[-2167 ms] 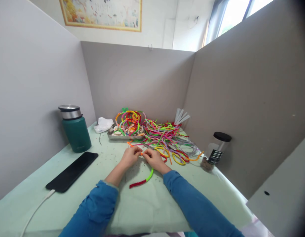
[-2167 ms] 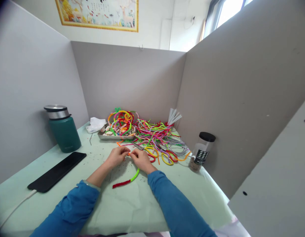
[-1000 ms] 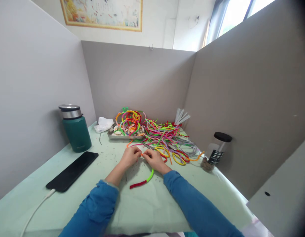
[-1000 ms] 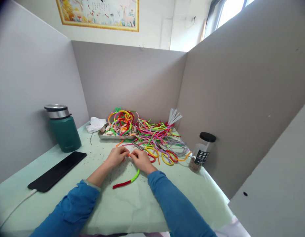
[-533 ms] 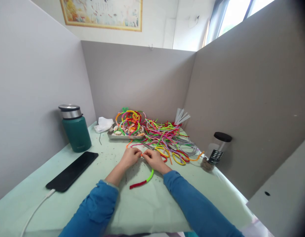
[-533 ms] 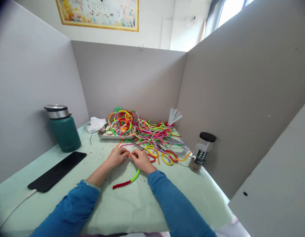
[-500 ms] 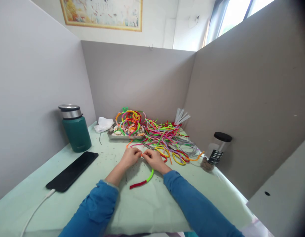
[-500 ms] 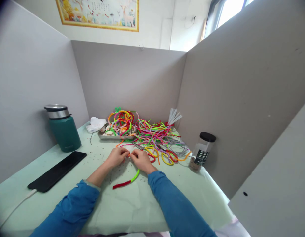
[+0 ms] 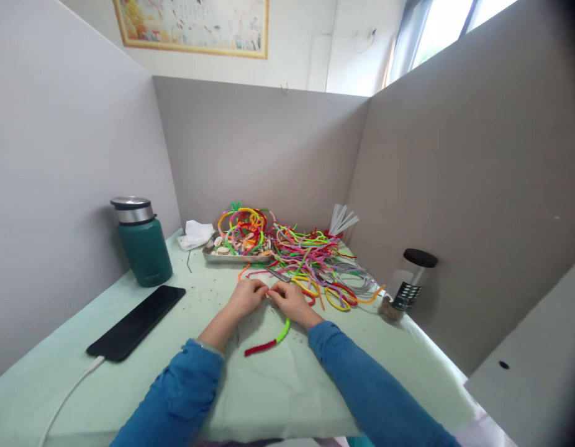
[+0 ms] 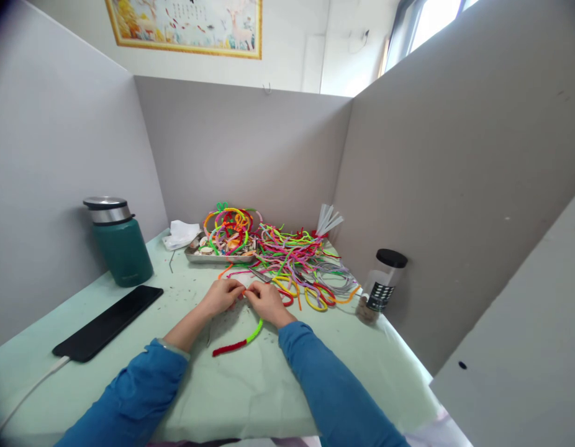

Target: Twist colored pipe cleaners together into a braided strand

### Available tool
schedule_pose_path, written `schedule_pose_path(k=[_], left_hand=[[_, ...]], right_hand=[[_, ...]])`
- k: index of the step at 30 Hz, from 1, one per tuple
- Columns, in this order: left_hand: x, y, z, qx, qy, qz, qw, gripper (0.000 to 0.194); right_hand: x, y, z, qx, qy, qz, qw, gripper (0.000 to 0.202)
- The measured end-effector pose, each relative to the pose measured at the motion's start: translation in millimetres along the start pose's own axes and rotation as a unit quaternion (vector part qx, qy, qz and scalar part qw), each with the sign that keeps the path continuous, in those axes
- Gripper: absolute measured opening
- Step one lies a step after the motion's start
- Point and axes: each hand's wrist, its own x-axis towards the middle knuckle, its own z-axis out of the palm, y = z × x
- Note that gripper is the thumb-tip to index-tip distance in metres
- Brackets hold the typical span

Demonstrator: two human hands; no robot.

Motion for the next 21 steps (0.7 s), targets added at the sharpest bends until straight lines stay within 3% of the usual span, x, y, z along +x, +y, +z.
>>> schedule_pose_path(k=[10, 21], left_hand=[[-0.5, 1.0, 0.0, 0.003, -0.003, -0.012, 1.000, 0.029], [-2.3, 5.6, -2.5, 0.005, 0.002, 0.017, 1.000, 0.026]], right_hand=[[-0.3, -1.7, -1.6, -0.005, -0.004, -0.001, 1.000, 0.020], [-0.4, -0.1, -0.7, 0.006, -0.002, 0.009, 1.000, 0.020]])
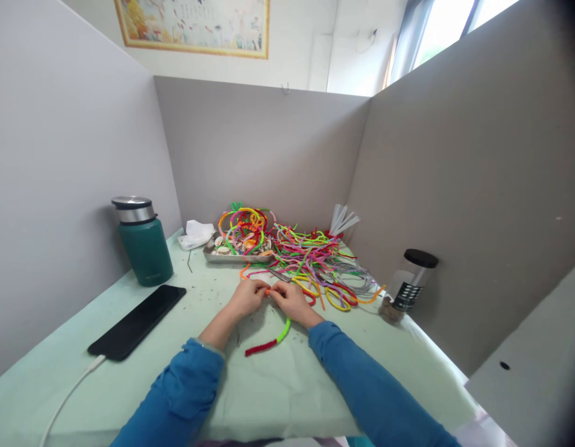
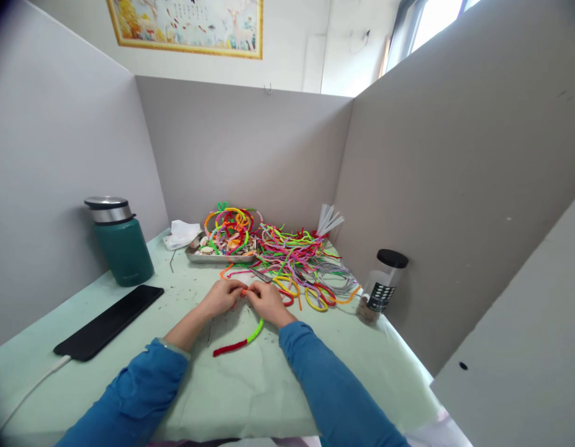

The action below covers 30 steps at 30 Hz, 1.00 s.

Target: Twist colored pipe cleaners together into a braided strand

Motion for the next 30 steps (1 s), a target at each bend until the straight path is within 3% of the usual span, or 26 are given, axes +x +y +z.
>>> schedule_pose_path(k=[7, 13, 18, 30], left_hand=[[0.4, -1.5, 0.9, -0.007, 0.006, 0.012, 1.000, 0.026], [0.5, -1.4, 1.4, -0.021, 0.072, -0.003, 0.997, 0.022], [-0.1, -1.3, -0.1, 0.010, 0.067, 0.025, 0.997, 0.013], [4.2, -8.7, 2.3, 0.036, 0.071, 0.051, 0.996, 0.019]], right_hand=[[0.2, -1.7, -1.6, 0.000, 0.001, 0.000, 1.000, 0.020], [0.3, -2.5, -2.2, 0.019, 0.005, 0.004, 1.000, 0.019], [0.7, -1.4, -1.1, 0.030, 0.014, 0.008, 0.999, 0.019], [1.5, 0.9, -0.2, 0.027, 0.016, 0.011, 0.999, 0.021]])
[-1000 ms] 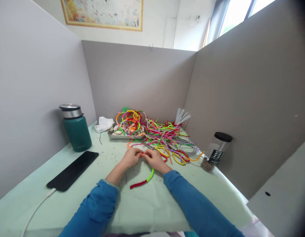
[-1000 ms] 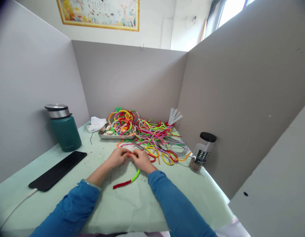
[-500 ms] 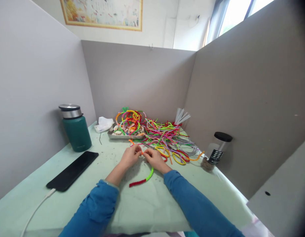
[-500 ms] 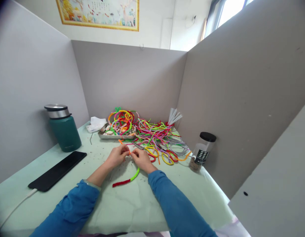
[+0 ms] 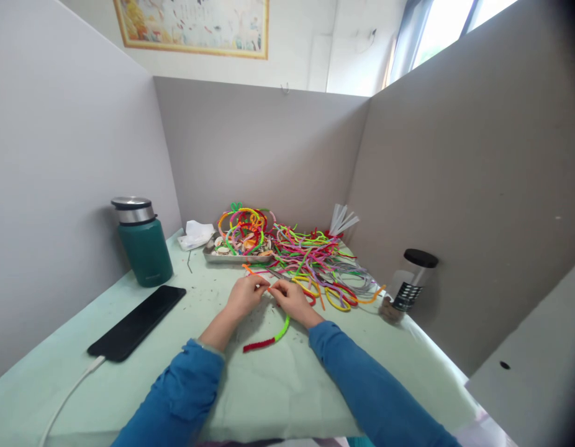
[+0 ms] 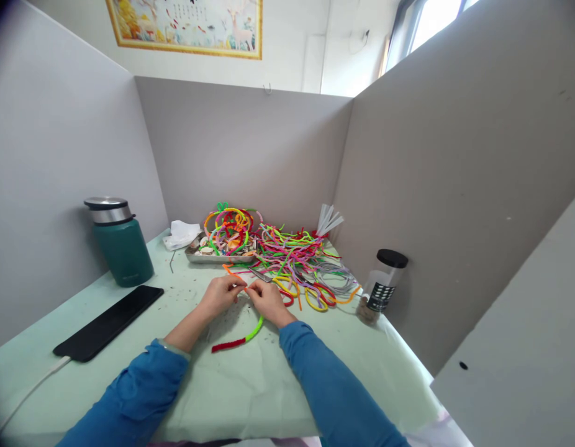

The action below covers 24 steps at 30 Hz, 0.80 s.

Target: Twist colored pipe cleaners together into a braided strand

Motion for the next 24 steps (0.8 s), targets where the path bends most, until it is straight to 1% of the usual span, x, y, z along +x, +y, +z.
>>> schedule_pose_path(k=[9, 16, 24], left_hand=[[-2.4, 1.9, -0.2, 0.022, 0.028, 0.015, 0.999, 0.016], [-1.4, 1.2, -1.2, 0.060, 0.025, 0.049, 0.997, 0.018], [-0.2, -2.4, 0.5, 0.081, -0.001, 0.079, 0.994, 0.021]], right_hand=[[0.6, -2.8, -1.8, 0.019, 0.003, -0.013, 1.000, 0.019], [0.5, -0.4, -0.4, 0.010, 0.004, -0.002, 1.000, 0.019], [0.7, 0.8, -0.1, 0.008, 0.005, -0.010, 1.000, 0.019]])
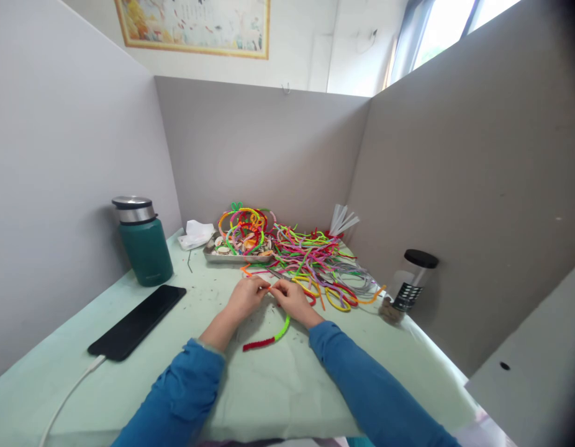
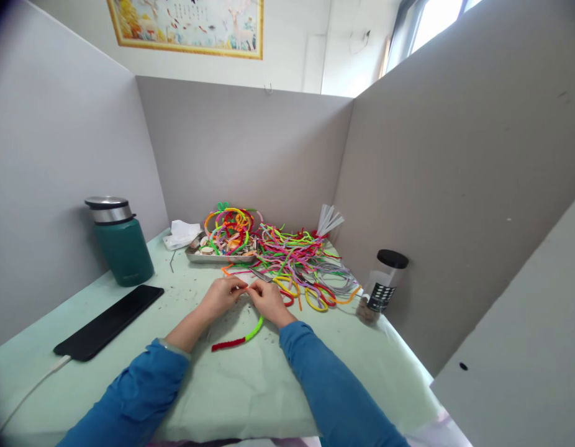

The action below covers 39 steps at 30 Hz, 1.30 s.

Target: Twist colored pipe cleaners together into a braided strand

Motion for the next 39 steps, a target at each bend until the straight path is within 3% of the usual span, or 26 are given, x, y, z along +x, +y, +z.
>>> schedule_pose_path(k=[16, 29, 39], left_hand=[[-0.8, -2.1, 1.2, 0.006, -0.007, 0.027, 1.000, 0.021], [-1.2, 6.2, -4.3, -0.058, -0.035, -0.075, 0.995, 0.018], [-0.4, 6.5, -2.9, -0.217, -0.062, -0.202, 0.953, 0.013]], right_hand=[[-1.0, 0.6, 0.5, -0.016, -0.007, 0.002, 1.000, 0.019], [-1.2, -2.1, -0.7, -0.015, -0.003, 0.006, 1.000, 0.017], [-2.1, -3.2, -1.6, -0.010, -0.007, 0.007, 1.000, 0.019]])
